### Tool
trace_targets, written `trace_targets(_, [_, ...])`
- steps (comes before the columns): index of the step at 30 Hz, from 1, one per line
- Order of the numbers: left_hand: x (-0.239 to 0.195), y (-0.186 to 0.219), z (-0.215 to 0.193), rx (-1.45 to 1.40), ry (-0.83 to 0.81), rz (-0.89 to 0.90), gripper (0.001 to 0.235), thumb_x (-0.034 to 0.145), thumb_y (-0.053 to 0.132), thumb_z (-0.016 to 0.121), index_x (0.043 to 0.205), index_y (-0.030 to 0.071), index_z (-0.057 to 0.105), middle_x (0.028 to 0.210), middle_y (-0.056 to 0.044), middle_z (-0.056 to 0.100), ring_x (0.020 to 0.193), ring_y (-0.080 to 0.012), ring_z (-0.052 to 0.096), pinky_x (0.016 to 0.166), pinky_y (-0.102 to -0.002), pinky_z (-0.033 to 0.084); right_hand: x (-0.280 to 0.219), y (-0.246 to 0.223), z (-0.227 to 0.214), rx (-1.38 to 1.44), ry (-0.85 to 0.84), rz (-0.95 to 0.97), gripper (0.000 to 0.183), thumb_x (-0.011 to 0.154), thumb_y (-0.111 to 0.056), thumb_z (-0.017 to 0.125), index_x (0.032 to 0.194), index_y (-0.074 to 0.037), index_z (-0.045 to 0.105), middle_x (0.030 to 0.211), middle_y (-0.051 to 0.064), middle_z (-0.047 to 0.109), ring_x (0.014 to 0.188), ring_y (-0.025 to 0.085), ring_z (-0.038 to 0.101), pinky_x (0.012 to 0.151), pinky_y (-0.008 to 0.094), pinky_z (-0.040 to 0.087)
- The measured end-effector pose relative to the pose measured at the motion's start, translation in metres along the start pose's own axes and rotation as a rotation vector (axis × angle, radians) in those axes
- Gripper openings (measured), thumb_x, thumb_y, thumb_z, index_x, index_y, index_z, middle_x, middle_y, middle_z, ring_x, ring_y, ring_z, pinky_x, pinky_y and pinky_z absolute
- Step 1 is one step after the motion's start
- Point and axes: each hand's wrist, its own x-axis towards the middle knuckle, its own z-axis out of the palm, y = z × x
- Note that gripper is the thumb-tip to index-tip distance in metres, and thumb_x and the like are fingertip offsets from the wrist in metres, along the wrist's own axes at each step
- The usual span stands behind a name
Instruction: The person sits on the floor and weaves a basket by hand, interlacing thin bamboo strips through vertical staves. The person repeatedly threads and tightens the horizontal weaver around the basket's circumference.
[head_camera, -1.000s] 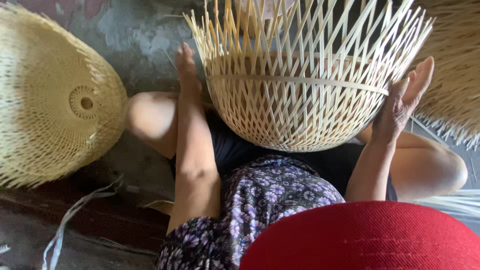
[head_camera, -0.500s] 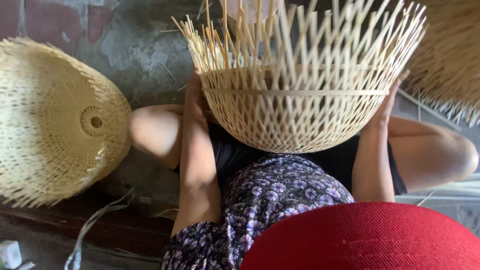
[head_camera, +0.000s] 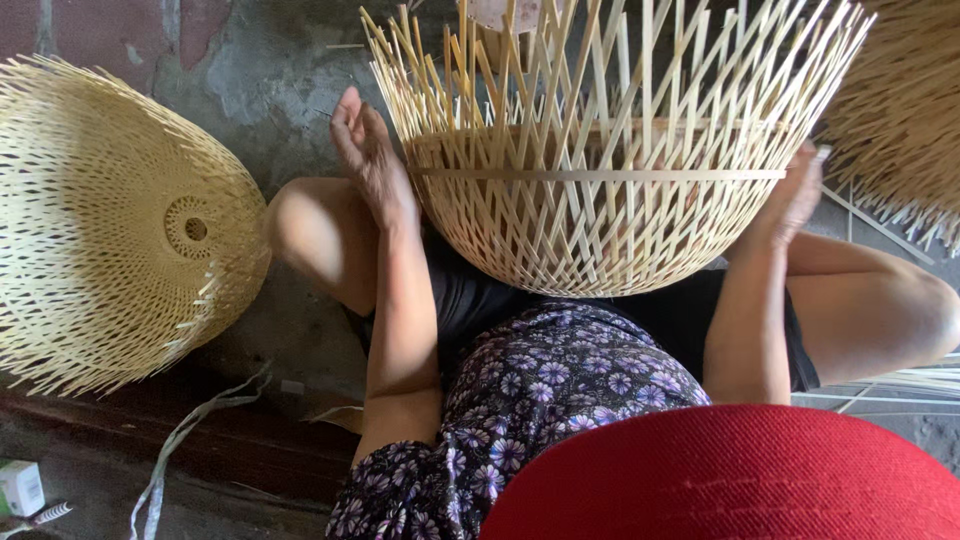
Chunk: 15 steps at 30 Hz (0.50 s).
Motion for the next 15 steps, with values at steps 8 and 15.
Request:
trace_targets(8, [-0.049,0.143,0.049,-0.024,-0.41,0.579,0.017,0.104,0.013,0.071,0.121,0.014,0.067,0.094,0.002,0.067,0.086,-0.0128,0.06,0.089,-0.028,0.046,-0.058,-0.087,0.068,-0.504,-0.211,-0.669,0.014,0.112,-0.022,0.071,0.103,-0.012,0.069,0.088,-0.001,0.06,0.072,0.007,0.052,0.065,0.025,0.044])
trace_targets(15, [-0.05,0.167,0.087,0.305,-0.522,0.666,0.036,0.087,0.022,0.083,0.118,0.012,0.068,0.101,-0.003,0.059,0.097,-0.019,0.05,0.091,-0.038,0.037,-0.127,-0.152,0.175,-1.128,-0.799,-1.132,0.009,0.106,-0.003,0.082,0.103,-0.007,0.075,0.097,0.002,0.068,0.089,0.014,0.058,0.082,0.033,0.047])
